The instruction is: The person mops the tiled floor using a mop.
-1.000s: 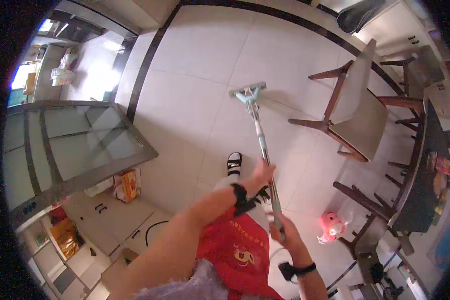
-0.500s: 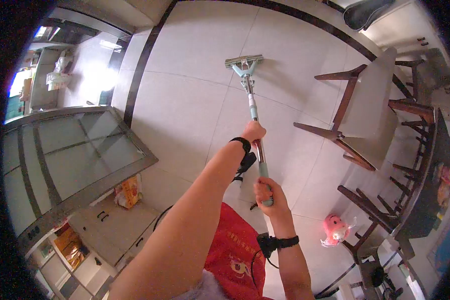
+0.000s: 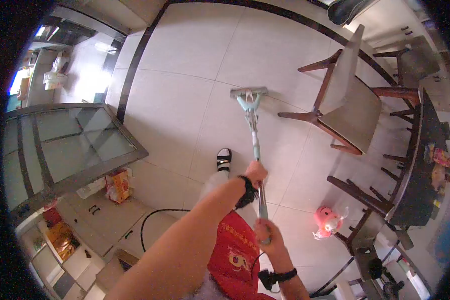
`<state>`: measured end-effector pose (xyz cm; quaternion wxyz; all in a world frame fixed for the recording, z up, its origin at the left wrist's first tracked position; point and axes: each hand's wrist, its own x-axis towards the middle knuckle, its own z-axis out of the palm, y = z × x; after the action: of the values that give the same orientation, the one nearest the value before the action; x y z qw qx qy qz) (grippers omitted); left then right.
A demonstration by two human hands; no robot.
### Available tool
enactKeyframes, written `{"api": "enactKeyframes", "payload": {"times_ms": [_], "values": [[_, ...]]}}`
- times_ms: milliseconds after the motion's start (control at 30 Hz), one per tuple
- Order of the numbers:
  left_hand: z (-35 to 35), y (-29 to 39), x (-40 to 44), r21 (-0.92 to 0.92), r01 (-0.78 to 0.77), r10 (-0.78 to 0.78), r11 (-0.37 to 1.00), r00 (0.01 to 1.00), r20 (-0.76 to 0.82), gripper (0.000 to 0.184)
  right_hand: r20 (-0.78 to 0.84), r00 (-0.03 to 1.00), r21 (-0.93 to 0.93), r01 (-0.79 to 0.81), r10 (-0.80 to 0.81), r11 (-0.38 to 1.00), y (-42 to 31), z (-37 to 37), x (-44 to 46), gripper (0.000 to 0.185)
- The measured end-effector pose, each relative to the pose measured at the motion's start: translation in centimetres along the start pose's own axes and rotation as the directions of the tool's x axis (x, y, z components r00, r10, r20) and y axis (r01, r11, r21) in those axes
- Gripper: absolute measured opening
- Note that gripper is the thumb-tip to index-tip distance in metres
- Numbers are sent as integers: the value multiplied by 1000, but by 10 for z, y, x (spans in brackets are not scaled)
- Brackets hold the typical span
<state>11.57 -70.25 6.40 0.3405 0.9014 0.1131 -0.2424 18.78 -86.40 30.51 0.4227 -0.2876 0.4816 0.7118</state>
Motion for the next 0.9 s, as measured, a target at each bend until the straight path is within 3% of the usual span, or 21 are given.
{"api": "enactKeyframes", "payload": {"times_ms": [33,100,167,233,300,400,433,467,533,600,633,700,733,767,800,833,867,900], "values": [[-19,52,-19,122,96,-105,988,992,71,9,-53,998,-49,14,-17,999,11,-20,-20,7],[1,116,-25,-14,21,-17,1000,976,216,9,-139,986,-160,71,-93,985,27,-61,-70,9],[83,183,-8,-28,65,-66,997,998,-24,8,-273,962,-123,-12,-22,992,32,-94,-121,14],[142,228,-16,-125,-87,53,988,967,-251,8,-226,973,-117,-74,46,990,40,-162,-152,23],[142,267,-19,-149,61,-78,987,991,-107,5,-249,968,-140,-54,18,989,53,-153,-178,17],[154,275,-6,-243,-94,122,966,987,105,22,-229,969,-83,-114,93,990,49,-149,-201,20],[135,276,-11,-530,188,-160,827,982,98,29,-208,968,-48,-151,138,987,45,-149,-207,20],[85,279,-26,-750,396,-417,529,891,177,38,-291,953,-83,-109,81,990,42,-132,-208,20],[-1,271,-40,-826,550,-664,121,664,345,53,-149,988,-200,-60,31,978,30,-110,-197,11],[-17,234,-44,-797,552,-737,245,640,216,50,-4,999,-248,-44,44,968,32,-89,-170,6],[15,194,-30,-739,546,-698,395,701,146,50,80,997,-309,44,-20,950,40,-80,-147,7],[-2,132,-41,-815,411,-726,408,687,-17,48,130,989,-406,120,-72,906,44,-40,-96,10],[-68,105,-56,-924,253,-806,286,585,-89,48,192,966,-430,244,-176,869,43,4,-80,15],[-105,73,-48,-964,208,-787,167,617,-4,47,231,951,-544,300,-204,783,28,37,-61,21],[-119,35,-22,-928,264,-804,263,592,-59,48,266,948,-519,295,-177,802,4,52,-34,18],[-138,3,3,-941,211,-796,265,598,-90,51,206,934,-436,356,-293,827,-14,84,-17,15],[-153,-30,34,-966,173,-776,191,630,-40,52,300,922,-380,352,-247,855,-45,107,2,15],[-162,-75,72,-953,218,-699,209,715,10,51,394,896,-324,343,-204,882,-78,127,20,14]]}}
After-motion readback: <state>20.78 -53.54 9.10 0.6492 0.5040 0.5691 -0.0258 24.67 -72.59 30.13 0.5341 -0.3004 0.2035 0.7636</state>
